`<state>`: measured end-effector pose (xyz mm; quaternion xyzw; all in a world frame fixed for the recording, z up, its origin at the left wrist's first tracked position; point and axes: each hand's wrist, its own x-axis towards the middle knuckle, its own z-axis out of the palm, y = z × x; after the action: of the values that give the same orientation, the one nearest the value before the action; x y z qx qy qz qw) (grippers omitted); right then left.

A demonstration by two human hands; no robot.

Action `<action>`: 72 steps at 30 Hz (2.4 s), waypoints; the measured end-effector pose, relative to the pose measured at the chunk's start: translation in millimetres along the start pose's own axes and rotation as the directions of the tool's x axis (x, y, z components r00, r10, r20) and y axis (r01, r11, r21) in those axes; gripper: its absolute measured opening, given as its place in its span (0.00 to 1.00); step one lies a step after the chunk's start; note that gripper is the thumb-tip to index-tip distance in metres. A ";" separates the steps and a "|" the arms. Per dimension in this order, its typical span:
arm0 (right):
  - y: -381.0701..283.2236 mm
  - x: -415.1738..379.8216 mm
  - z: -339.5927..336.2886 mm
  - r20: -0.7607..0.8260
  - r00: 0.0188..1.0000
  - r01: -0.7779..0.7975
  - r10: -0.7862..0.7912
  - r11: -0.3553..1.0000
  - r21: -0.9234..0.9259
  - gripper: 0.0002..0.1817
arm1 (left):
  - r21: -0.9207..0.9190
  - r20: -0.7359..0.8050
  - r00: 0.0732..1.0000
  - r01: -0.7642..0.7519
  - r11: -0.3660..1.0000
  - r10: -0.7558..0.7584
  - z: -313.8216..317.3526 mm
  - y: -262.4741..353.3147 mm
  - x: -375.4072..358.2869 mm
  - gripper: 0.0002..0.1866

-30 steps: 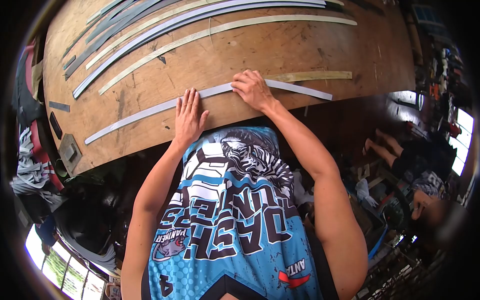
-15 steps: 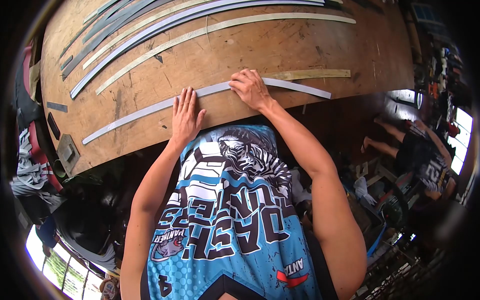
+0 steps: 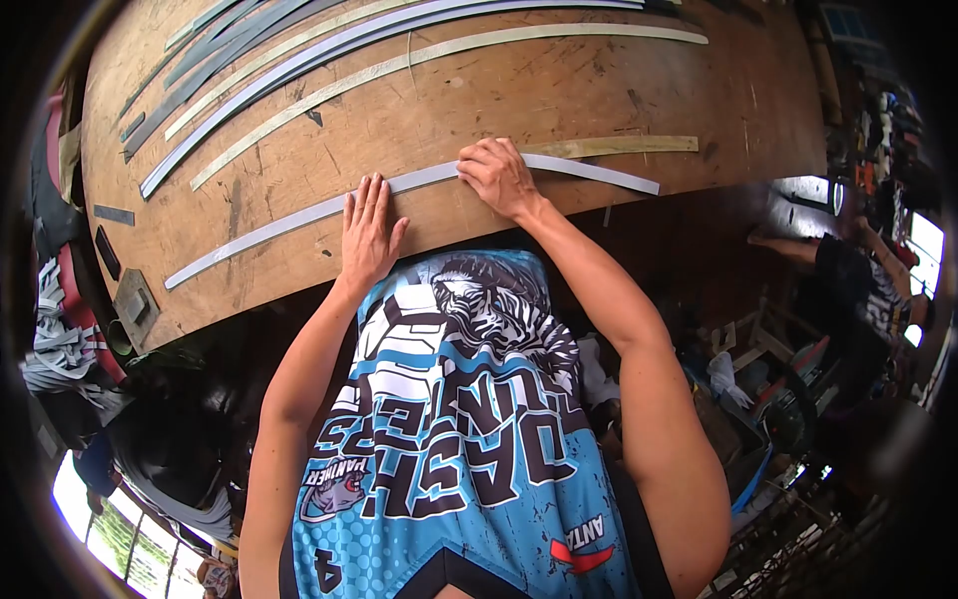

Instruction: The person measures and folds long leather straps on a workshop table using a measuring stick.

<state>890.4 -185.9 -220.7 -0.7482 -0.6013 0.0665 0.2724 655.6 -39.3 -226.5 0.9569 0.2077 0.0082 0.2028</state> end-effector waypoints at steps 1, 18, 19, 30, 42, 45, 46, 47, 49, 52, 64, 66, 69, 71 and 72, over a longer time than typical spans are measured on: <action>-0.2 0.1 0.0 -0.002 1.000 0.000 0.000 1.000 -0.002 0.07 | 0.000 0.005 1.000 0.002 1.000 -0.002 -0.4 0.2 0.0 0.35; -7.0 3.9 -3.0 -0.029 1.000 -0.005 0.004 1.000 -0.017 0.06 | -0.226 -0.211 0.977 -0.011 0.974 -0.038 -3.1 3.8 42.7 0.14; -7.8 4.2 -4.0 -0.025 1.000 -0.012 0.012 1.000 -0.002 0.05 | -0.228 -0.208 0.977 -0.008 0.974 -0.041 -2.6 3.4 43.0 0.13; -16.2 9.1 -6.4 -0.013 1.000 -0.023 0.023 0.999 -0.022 0.06 | -0.226 -0.220 0.975 -0.016 0.974 -0.035 -1.9 -0.9 45.2 0.12; -18.6 21.5 -11.0 0.180 0.979 -0.110 0.099 0.992 0.058 0.16 | -0.195 -0.218 0.975 -0.006 0.981 -0.038 2.0 3.8 45.9 0.14; -18.5 24.7 -11.5 0.231 0.968 -0.112 0.095 0.992 0.061 0.15 | -0.160 -0.227 0.971 0.036 0.986 -0.072 -1.7 11.5 46.4 0.17; -18.1 24.9 -12.3 0.269 0.958 -0.127 0.105 0.990 0.067 0.14 | -0.169 -0.230 0.972 0.015 0.986 -0.054 -1.4 15.4 47.6 0.18; -17.9 25.2 -12.0 0.270 0.958 -0.123 0.101 0.990 0.066 0.14 | -0.178 -0.235 0.971 -0.006 0.984 -0.037 -0.8 19.3 49.0 0.19; -18.1 24.0 -11.2 0.260 0.963 -0.092 0.071 0.993 0.068 0.13 | -0.208 -0.249 0.968 -0.039 0.977 -0.015 8.3 24.6 56.8 0.21; -18.8 23.2 -11.6 0.229 0.972 -0.077 0.055 0.993 0.089 0.14 | -0.305 -0.209 0.976 -0.123 0.944 0.060 19.4 33.5 68.6 0.21; -33.5 34.0 -23.3 0.276 0.942 -0.281 0.191 0.898 0.339 0.14 | -0.221 -0.172 0.985 -0.067 0.973 0.029 27.6 39.0 74.9 0.22; -42.9 38.7 -31.3 0.307 0.925 -0.333 0.225 0.869 0.365 0.15 | -0.212 -0.172 0.985 -0.068 0.975 0.031 26.8 36.3 73.4 0.23; -44.2 35.7 -31.8 0.333 0.907 -0.380 0.259 0.844 0.379 0.15 | -0.216 -0.176 0.984 -0.066 0.974 0.028 24.9 35.8 72.5 0.25; -42.9 32.2 -29.2 0.326 0.909 -0.374 0.259 0.851 0.369 0.15 | -0.228 -0.182 0.983 -0.066 0.972 0.024 19.7 34.5 69.7 0.27; -42.2 30.7 -27.7 0.308 0.912 -0.365 0.272 0.880 0.304 0.15 | -0.287 -0.215 0.976 -0.082 0.954 0.020 16.4 32.7 66.6 0.29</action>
<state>874.0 -160.9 -169.7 -0.7608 -0.4768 0.3143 0.3082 730.9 -46.1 -233.3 0.9148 0.1995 0.1451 0.3199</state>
